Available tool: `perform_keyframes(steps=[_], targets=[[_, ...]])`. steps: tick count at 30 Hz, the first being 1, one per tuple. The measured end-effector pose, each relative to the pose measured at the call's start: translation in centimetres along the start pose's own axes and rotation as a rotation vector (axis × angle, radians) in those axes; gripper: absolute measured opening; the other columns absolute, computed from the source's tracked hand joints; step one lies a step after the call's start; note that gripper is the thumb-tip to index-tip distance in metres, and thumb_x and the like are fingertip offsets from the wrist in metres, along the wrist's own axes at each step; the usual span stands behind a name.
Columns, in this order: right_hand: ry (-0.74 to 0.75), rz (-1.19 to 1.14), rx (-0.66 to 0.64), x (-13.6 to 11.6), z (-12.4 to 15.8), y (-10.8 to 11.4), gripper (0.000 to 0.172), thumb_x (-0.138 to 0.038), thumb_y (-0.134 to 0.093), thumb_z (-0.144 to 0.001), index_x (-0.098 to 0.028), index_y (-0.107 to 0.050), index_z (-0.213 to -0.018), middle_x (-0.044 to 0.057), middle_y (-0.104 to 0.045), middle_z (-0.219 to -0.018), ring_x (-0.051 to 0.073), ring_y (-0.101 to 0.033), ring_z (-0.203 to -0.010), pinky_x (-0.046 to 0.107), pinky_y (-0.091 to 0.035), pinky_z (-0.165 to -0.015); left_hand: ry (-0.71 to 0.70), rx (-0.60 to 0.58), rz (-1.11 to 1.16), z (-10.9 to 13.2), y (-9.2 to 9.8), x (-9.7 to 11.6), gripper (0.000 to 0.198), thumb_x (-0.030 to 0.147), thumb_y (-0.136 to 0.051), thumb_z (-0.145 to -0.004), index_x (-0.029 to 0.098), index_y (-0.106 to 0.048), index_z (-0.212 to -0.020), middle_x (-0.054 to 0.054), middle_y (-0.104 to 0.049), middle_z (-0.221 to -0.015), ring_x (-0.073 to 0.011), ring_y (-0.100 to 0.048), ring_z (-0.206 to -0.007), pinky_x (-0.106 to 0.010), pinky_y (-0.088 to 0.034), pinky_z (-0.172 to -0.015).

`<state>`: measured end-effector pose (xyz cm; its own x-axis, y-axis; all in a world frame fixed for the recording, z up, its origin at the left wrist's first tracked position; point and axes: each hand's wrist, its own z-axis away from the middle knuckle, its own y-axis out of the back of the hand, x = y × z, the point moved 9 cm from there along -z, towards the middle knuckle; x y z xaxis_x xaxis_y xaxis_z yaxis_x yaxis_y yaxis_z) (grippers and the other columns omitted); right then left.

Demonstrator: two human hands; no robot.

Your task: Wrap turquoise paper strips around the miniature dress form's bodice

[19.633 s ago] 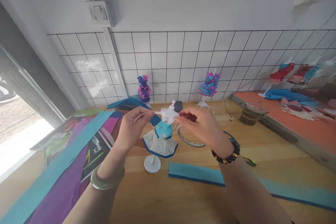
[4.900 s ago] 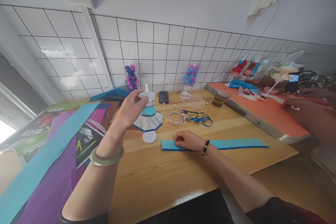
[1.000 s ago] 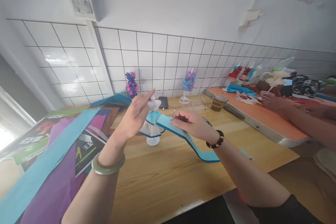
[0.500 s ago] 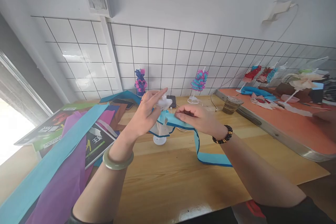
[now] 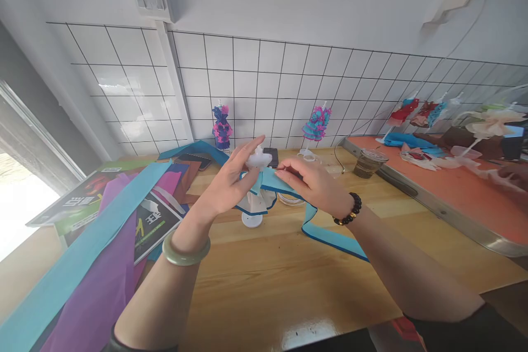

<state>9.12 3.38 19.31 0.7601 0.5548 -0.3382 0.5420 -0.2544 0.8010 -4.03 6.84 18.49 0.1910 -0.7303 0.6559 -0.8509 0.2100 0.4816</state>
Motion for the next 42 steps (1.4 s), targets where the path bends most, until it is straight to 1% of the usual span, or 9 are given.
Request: perform_keyframes(steps=[4,8,12,15,19,23,31,35,42], targets=[[0.053,0.078,-0.022,-0.3,-0.3,-0.2,0.025,-0.040,-0.039,-0.096,-0.021,-0.054,-0.090,-0.002,-0.054,-0.066,0.011,-0.046,-0.057,0.025,-0.032,-0.055,-0.035,0.002,0.008,-0.1,0.0,0.5,0.058,0.028,-0.052,-0.089,0.038,-0.032,-0.142,-0.005,-0.044,-0.140,-0.0232,-0.047,-0.120,-0.033,-0.050,-0.087],[0.098,0.193,-0.023,-0.8,-0.7,-0.2,0.024,-0.039,-0.038,-0.097,-0.022,-0.054,-0.091,-0.003,-0.050,-0.059,0.011,-0.042,-0.051,0.025,-0.026,-0.052,-0.041,0.003,0.018,0.0,0.0,0.7,0.059,0.027,-0.055,-0.088,0.038,-0.033,-0.141,-0.005,-0.035,-0.146,-0.0246,-0.037,-0.130,-0.033,-0.050,-0.089],[0.142,0.284,0.013,-1.3,-0.9,0.1,0.026,-0.039,-0.036,-0.098,-0.021,-0.055,-0.091,-0.003,-0.049,-0.057,0.011,-0.041,-0.049,0.025,-0.023,-0.050,-0.040,0.014,-0.007,0.1,0.0,0.6,0.062,0.023,-0.057,-0.086,0.038,-0.033,-0.141,-0.004,-0.031,-0.148,-0.0234,-0.040,-0.127,-0.033,-0.050,-0.090],[0.154,0.297,0.025,-1.5,-1.0,0.2,0.026,-0.038,-0.036,-0.098,-0.020,-0.054,-0.090,-0.003,-0.050,-0.058,0.010,-0.041,-0.049,0.025,-0.024,-0.050,-0.068,0.018,-0.016,0.0,0.0,0.7,0.060,0.022,-0.055,-0.087,0.037,-0.034,-0.140,-0.005,-0.032,-0.147,-0.0227,-0.041,-0.124,-0.033,-0.051,-0.089],[0.134,0.290,0.014,-1.5,-1.1,0.4,0.026,-0.038,-0.037,-0.098,-0.020,-0.054,-0.091,-0.004,-0.050,-0.058,0.010,-0.040,-0.049,0.024,-0.025,-0.050,-0.103,0.030,-0.017,-0.1,0.1,0.8,0.059,0.022,-0.054,-0.087,0.036,-0.034,-0.140,-0.005,-0.033,-0.146,-0.0238,-0.039,-0.126,-0.034,-0.052,-0.088],[0.119,0.302,0.003,-1.6,-1.2,0.4,0.026,-0.038,-0.037,-0.098,-0.019,-0.054,-0.092,-0.004,-0.051,-0.059,0.010,-0.041,-0.048,0.025,-0.024,-0.050,-0.126,0.049,-0.005,-0.1,0.1,0.8,0.058,0.021,-0.055,-0.087,0.036,-0.036,-0.139,-0.006,-0.038,-0.143,-0.0221,-0.043,-0.120,-0.034,-0.053,-0.088],[0.109,0.318,0.009,-1.5,-1.4,0.5,0.025,-0.037,-0.038,-0.097,-0.019,-0.055,-0.091,-0.004,-0.052,-0.058,0.009,-0.041,-0.048,0.023,-0.025,-0.049,-0.144,0.060,0.029,-0.1,0.1,0.7,0.055,0.021,-0.055,-0.087,0.033,-0.039,-0.138,-0.007,-0.041,-0.138,-0.0205,-0.044,-0.117,-0.031,-0.053,-0.085],[0.115,0.323,0.014,-1.5,-1.5,0.5,0.025,-0.036,-0.039,-0.097,-0.018,-0.055,-0.092,-0.004,-0.052,-0.059,0.009,-0.041,-0.049,0.023,-0.025,-0.049,-0.141,0.064,0.030,-0.1,0.2,0.6,0.055,0.021,-0.055,-0.087,0.034,-0.039,-0.138,-0.006,-0.043,-0.136,-0.0199,-0.045,-0.113,-0.031,-0.054,-0.085],[0.113,0.333,0.007,-1.3,-1.5,0.5,0.026,-0.037,-0.039,-0.097,-0.018,-0.056,-0.093,-0.004,-0.054,-0.061,0.010,-0.042,-0.050,0.024,-0.025,-0.050,-0.150,0.064,0.032,0.0,0.1,0.7,0.055,0.020,-0.055,-0.087,0.034,-0.039,-0.138,-0.007,-0.044,-0.135,-0.0200,-0.045,-0.114,-0.032,-0.054,-0.086]])
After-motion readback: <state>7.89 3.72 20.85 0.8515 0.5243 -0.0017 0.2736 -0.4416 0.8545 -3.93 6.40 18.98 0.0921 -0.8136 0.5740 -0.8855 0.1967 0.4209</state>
